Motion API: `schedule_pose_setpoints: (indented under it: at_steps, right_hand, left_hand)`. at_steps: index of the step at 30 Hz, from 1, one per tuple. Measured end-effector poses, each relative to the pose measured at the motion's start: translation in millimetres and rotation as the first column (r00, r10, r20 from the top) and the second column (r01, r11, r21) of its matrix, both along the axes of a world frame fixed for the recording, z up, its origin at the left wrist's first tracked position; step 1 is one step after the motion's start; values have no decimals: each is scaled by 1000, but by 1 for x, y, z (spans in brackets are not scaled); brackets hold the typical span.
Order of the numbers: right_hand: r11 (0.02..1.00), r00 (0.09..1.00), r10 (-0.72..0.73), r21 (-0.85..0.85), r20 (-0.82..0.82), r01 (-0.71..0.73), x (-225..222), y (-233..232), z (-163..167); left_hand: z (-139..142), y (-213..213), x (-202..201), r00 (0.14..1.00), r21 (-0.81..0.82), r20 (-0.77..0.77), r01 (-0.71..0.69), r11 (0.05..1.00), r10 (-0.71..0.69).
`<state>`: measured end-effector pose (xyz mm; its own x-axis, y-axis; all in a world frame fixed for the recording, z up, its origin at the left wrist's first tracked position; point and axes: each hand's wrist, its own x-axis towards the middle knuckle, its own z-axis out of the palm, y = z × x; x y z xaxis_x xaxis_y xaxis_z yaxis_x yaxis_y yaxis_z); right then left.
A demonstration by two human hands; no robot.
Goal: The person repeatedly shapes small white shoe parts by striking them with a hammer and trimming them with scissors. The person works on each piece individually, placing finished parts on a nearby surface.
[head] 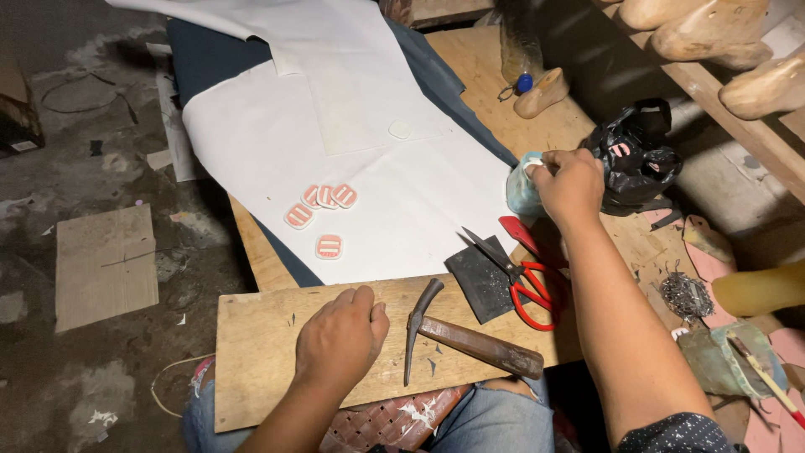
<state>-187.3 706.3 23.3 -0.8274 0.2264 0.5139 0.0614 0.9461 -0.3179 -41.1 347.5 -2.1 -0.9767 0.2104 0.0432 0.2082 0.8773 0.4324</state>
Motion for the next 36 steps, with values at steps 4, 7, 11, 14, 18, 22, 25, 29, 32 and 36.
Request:
schedule_pose_setpoints:
  at_steps: [4, 7, 11, 14, 18, 22, 25, 29, 32, 36]
  right_hand:
    - [1000, 999, -26, 10, 34, 26, -7, -5, 2]
    - [997, 998, -62, -38, 0, 62, -11, -4, 3]
    - [972, 997, -65, -231, -51, 51, -11, -2, 2]
    - [943, 993, -98, -326, -66, 71, -10, -3, 3]
    - [974, 994, -22, -228, -107, -3, -7, -6, 0]
    - [996, 986, 86, 32, -144, -83, -9, -8, -7]
    - [991, 984, 119, 74, -132, -110, -9, -8, -7]
    - [998, 985, 60, -12, -163, -63, 0, -22, 2]
    - [970, 966, 168, -140, -196, -198, 12, -66, 4]
    - [755, 749, 645, -274, 148, -596, 32, -160, -9]
  left_hand:
    - [1, -3, -3, 1000, 22, -5, -2, 1000, 2]
    - [2, -5, -4, 997, 8, 72, 5, 1000, -5]
    - [3, -6, -3, 1000, 23, 27, 2, 1000, -3]
    - [3, -7, -4, 1000, 26, 27, -1, 1000, 0]
    - [3, -6, -4, 1000, 30, 26, 4, 1000, -5]
    - [2, -6, -3, 1000, 58, -22, -1, 998, 2]
    - [2, -6, -3, 1000, 51, -25, -3, 999, 4]
    - [0, -10, -2, 1000, 94, -28, 10, 996, -8]
    - [-3, -13, -1, 997, 136, -78, 19, 991, -8]
    - [-8, -22, 5, 987, 324, -151, -10, 946, 62]
